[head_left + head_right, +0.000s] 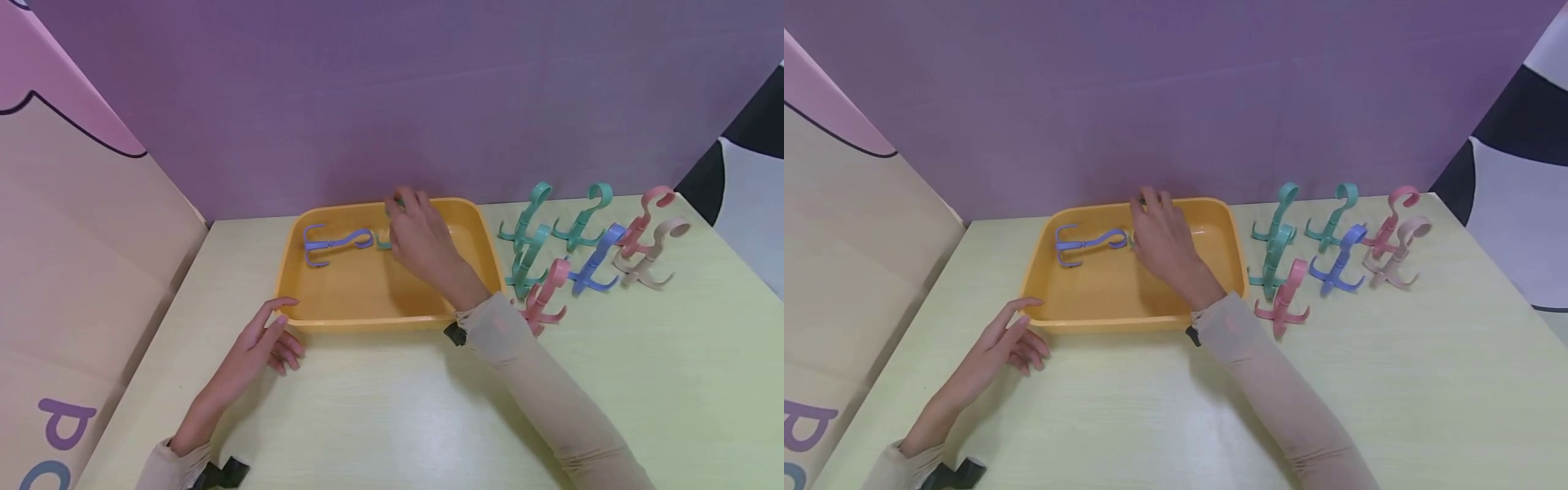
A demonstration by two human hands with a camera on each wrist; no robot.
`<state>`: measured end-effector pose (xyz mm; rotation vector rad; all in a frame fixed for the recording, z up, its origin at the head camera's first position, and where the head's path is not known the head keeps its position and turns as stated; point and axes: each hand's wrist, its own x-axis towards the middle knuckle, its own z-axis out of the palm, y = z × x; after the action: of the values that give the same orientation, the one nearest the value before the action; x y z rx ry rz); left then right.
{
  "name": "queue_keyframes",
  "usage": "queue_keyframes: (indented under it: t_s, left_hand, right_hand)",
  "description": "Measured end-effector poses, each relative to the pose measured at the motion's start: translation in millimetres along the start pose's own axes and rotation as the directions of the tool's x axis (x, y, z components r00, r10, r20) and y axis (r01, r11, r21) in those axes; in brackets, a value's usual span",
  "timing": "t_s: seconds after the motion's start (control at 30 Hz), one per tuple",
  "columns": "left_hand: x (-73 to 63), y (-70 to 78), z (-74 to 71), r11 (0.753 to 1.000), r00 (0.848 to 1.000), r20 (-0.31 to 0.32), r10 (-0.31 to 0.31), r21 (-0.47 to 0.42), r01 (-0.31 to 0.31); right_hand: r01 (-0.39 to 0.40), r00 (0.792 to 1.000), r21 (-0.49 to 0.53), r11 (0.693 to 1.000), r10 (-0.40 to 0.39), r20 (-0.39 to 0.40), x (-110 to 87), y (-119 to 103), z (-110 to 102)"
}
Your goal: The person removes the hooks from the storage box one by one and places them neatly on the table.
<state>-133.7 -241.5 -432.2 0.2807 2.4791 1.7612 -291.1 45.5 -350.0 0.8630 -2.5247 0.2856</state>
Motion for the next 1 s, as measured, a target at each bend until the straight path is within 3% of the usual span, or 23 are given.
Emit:
queue_keyframes:
  t_s: [0.53,0.87,1.0]
  left_hand:
    - [-1.7,-1.8,1.1,1.000,1.000,0.003,-0.003,-0.009,0.003]
    - [-3.4,-1.8,0.5,1.000,1.000,0.002,0.003,-0.005,-0.003]
    - [-2.7,-1.1,0.6,1.000,1.000,0.002,0.000,-0.006,0.000]
  right_hand:
    - [-0.107,0.993,0.100,0.989,0.102,0.055,-3.6,-2.0,-14.4]
    - [-0.088,0.986,0.141,0.986,0.066,0.152,-3.0,-0.7,-8.6]
    - [-0.050,0.964,0.149,0.988,0.009,0.266,-3.9,-0.8,-1.6]
